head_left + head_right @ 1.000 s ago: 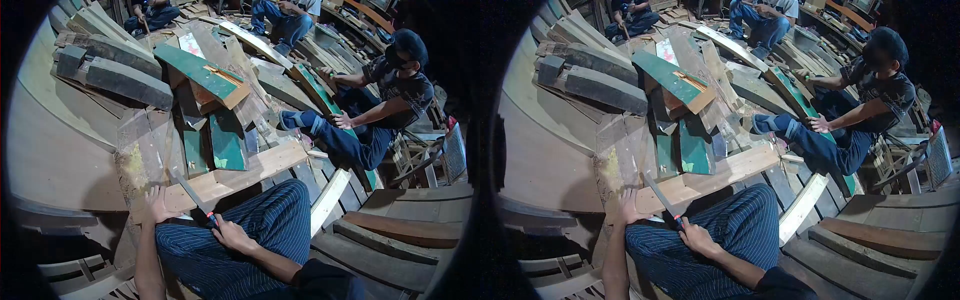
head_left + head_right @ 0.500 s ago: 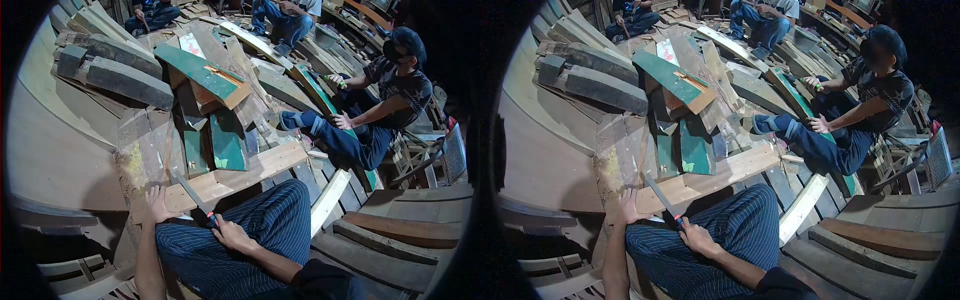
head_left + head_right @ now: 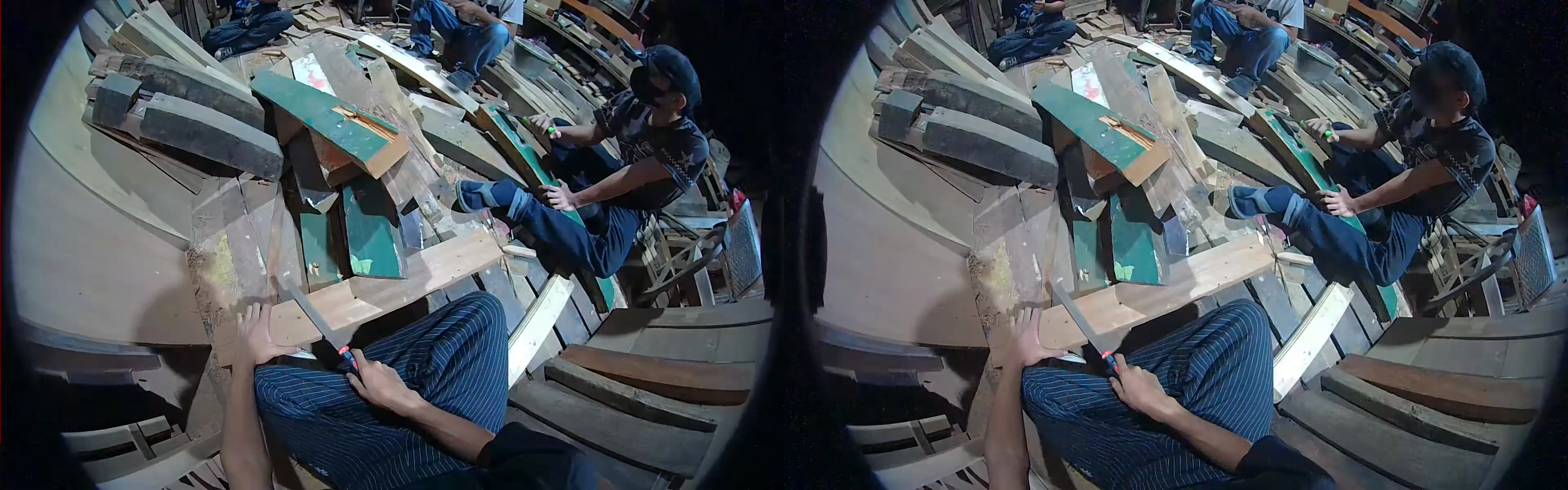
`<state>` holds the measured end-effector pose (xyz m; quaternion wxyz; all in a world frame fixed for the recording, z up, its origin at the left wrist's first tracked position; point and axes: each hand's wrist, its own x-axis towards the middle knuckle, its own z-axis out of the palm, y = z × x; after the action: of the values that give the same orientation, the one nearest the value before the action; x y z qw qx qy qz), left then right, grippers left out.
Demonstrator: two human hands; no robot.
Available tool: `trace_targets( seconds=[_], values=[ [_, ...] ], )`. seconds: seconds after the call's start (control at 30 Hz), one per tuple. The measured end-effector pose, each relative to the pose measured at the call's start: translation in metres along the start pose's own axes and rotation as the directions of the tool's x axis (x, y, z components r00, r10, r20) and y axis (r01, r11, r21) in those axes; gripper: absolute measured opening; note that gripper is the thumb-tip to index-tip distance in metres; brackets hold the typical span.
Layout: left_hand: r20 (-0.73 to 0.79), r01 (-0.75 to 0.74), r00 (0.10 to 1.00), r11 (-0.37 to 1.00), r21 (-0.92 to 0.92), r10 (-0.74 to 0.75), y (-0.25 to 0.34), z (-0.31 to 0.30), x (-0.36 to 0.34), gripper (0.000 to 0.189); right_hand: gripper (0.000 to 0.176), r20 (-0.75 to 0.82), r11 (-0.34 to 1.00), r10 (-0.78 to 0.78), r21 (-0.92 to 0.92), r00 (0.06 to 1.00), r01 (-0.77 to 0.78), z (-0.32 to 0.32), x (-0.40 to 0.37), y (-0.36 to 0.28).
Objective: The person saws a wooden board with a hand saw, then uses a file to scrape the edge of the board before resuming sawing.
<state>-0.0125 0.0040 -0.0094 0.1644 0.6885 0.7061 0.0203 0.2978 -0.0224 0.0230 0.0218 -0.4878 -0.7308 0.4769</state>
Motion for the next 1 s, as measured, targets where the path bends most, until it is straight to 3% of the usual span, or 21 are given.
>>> trace_targets(
  seconds=[0.2,0.9,1.0],
  values=[
    [-0.028,-0.01,1.0,0.999,-0.037,0.009,0.0,0.0,-0.001,0.12,0.036,-0.024,1.0,-0.018,-0.015,1.0,0.018,-0.002,-0.002,-0.003],
    [-0.029,0.015,0.999,1.0,-0.008,-0.015,0.008,-0.007,-0.004,0.118,0.041,-0.011,1.0,-0.01,-0.024,1.0,0.01,-0.001,-0.002,-0.003],
    [0.059,0.05,0.997,0.999,0.019,-0.051,0.013,-0.016,-0.003,0.116,0.045,0.007,1.0,0.018,-0.003,1.0,-0.018,-0.005,-0.003,-0.007]
  ],
)
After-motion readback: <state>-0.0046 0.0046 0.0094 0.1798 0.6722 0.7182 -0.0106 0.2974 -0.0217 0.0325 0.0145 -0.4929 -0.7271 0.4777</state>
